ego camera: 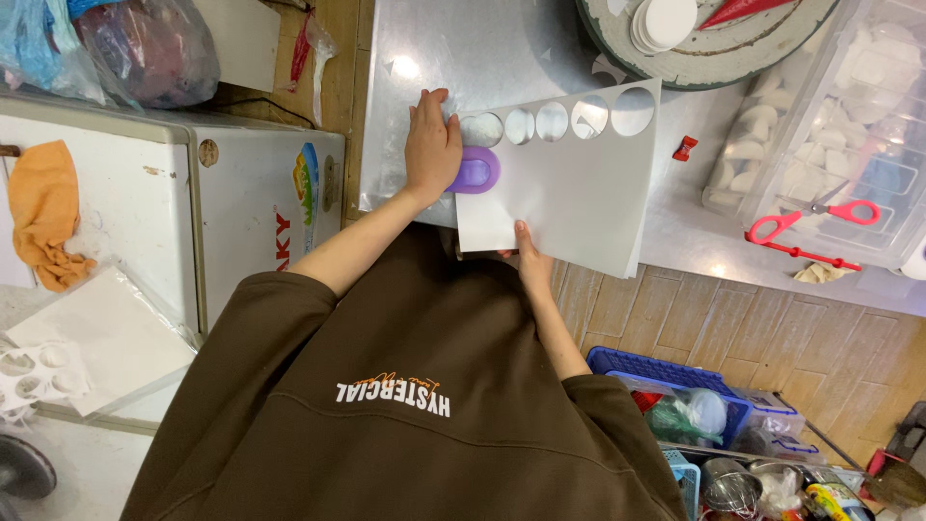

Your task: The person uses a purple paper punch to cut circles from a white sheet. They then fold the cut paper circles by hand and trim one using red scissors.

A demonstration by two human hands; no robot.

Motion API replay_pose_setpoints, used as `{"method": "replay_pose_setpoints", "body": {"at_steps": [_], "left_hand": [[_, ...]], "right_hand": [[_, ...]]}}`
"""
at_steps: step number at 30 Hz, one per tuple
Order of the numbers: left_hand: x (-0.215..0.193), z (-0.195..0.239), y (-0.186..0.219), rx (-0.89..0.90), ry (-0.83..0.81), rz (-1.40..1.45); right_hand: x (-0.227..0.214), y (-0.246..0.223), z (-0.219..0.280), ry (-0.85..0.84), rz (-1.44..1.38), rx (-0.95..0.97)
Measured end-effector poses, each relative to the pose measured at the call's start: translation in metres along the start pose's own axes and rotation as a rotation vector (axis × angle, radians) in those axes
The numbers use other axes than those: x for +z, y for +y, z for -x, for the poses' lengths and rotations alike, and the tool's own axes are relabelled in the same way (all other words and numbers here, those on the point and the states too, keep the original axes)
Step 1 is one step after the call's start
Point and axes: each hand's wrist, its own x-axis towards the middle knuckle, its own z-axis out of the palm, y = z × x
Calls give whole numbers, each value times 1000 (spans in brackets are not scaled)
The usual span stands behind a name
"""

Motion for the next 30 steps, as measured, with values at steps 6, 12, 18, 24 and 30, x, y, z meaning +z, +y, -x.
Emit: {"method": "replay_pose_setpoints", "body": {"at_steps": [6,12,18,24,30], "left_hand": [[0,0,-9,-29,-57,-40],[1,1,-13,81,51,-110],[3,4,-3,108,68,-144],[7,2,-6,82,104,-81],[10,2,-10,62,108,-61]], "right_hand": [[-2,10,0,20,-23,12],[-1,15,-4,11,-78,-46],[8,11,-11,67,-87,-33],[24,1,-35,76,-45,-134],[30,-3,-41,77,-31,-152]]}}
